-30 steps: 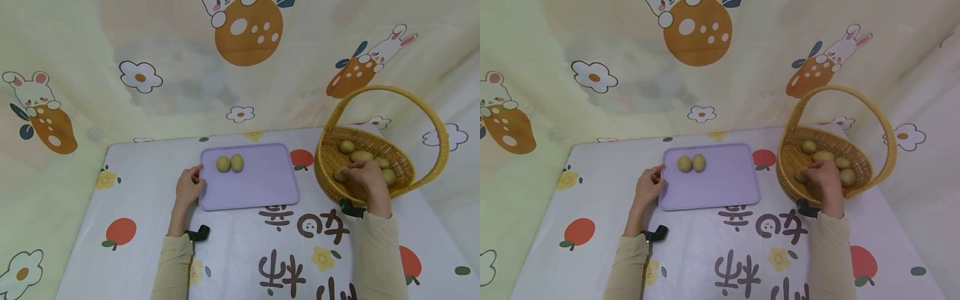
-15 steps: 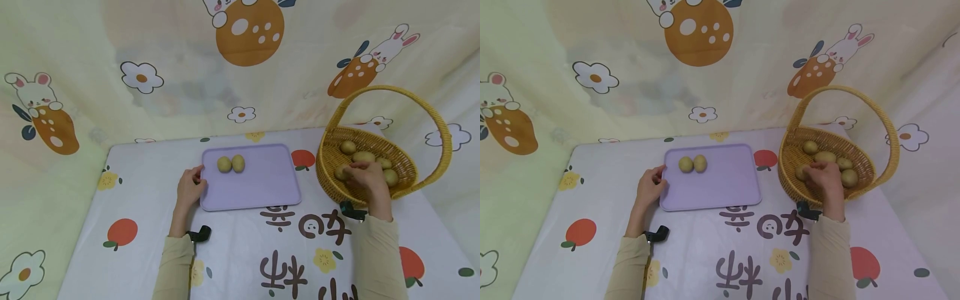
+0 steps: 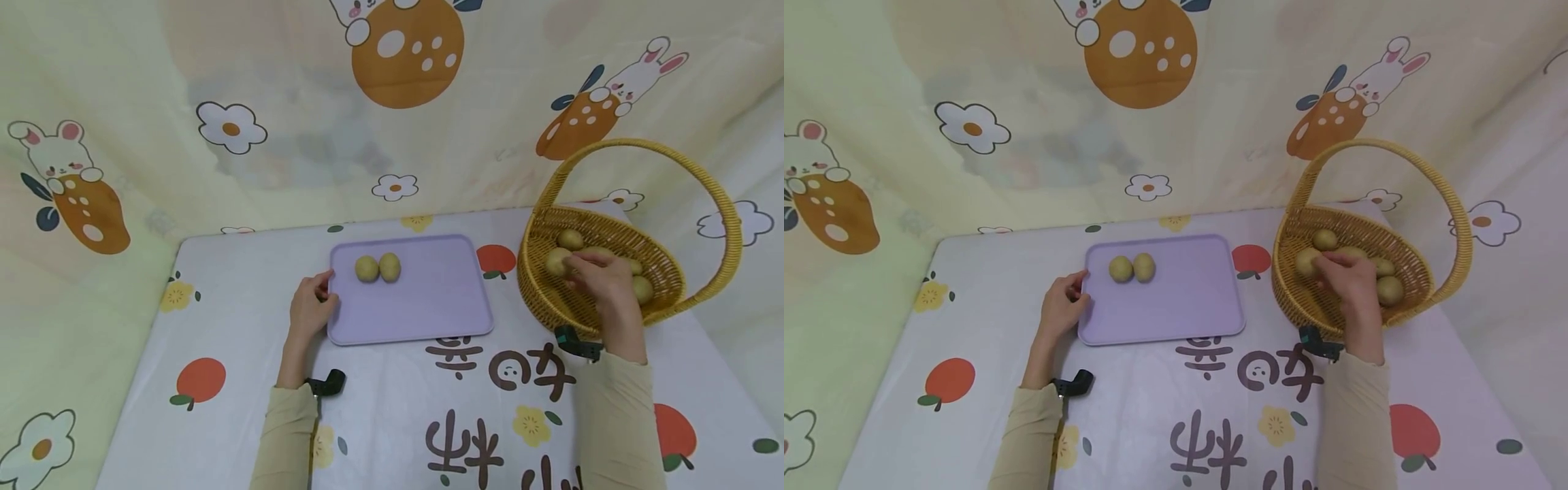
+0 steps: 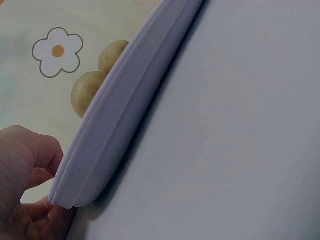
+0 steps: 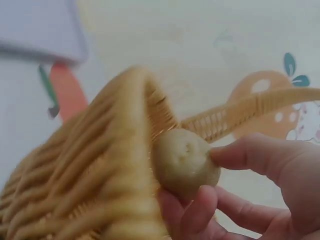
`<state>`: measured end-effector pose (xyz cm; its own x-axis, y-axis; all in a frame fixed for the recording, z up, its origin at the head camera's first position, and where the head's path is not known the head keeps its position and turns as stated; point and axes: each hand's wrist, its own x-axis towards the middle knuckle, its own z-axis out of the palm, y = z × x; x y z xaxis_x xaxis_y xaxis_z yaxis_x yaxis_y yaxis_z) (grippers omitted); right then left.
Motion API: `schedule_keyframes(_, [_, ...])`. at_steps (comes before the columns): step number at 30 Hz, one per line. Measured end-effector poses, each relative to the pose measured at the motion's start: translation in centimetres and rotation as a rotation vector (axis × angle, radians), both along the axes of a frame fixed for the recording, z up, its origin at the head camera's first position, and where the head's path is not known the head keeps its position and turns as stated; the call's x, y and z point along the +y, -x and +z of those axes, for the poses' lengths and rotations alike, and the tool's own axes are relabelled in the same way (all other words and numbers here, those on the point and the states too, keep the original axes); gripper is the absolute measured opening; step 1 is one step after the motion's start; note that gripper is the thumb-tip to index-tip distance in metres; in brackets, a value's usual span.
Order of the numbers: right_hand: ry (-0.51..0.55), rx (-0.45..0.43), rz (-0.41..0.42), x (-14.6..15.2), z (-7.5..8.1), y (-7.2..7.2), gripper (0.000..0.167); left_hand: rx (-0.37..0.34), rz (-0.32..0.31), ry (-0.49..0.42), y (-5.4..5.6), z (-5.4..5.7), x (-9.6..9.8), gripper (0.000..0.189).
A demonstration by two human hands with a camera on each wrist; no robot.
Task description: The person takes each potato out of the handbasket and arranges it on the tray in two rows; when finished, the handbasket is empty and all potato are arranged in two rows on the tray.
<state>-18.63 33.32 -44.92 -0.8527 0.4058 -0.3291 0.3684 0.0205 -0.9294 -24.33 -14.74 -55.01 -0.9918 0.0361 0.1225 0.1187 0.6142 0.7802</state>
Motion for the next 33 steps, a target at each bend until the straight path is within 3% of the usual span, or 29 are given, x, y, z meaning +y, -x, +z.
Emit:
schedule_keyframes(2, [0.106,0.045,-0.037,-0.4,0.4,0.1,0.004,-0.001,0.003,0.004,0.0,-0.1,-0.1,0.051])
schedule_keyframes(7, [0.208,0.118,-0.050,-1.5,1.4,0.5,0.007,-0.021,0.008,0.004,-0.2,-0.2,-0.3,0.050])
schedule_keyframes(16, [0.164,0.188,0.048,-5.3,2.6,2.4,0.012,0.006,0.010,-0.007,0.1,0.3,-0.4,0.050])
schedule_keyframes(22, [0.195,0.209,0.109,-8.5,2.2,3.8,0.014,0.005,0.016,-0.011,0.2,0.2,-0.6,0.050])
schedule_keyframes(28, [0.183,0.186,0.178,-11.1,1.0,5.1,0.034,-0.005,0.022,-0.019,0.2,-0.1,-0.5,0.050])
schedule_keyframes(33, [0.169,0.139,0.212,-12.4,-0.4,5.9,0.040,-0.002,0.008,-0.027,0.2,-0.1,-0.1,0.050])
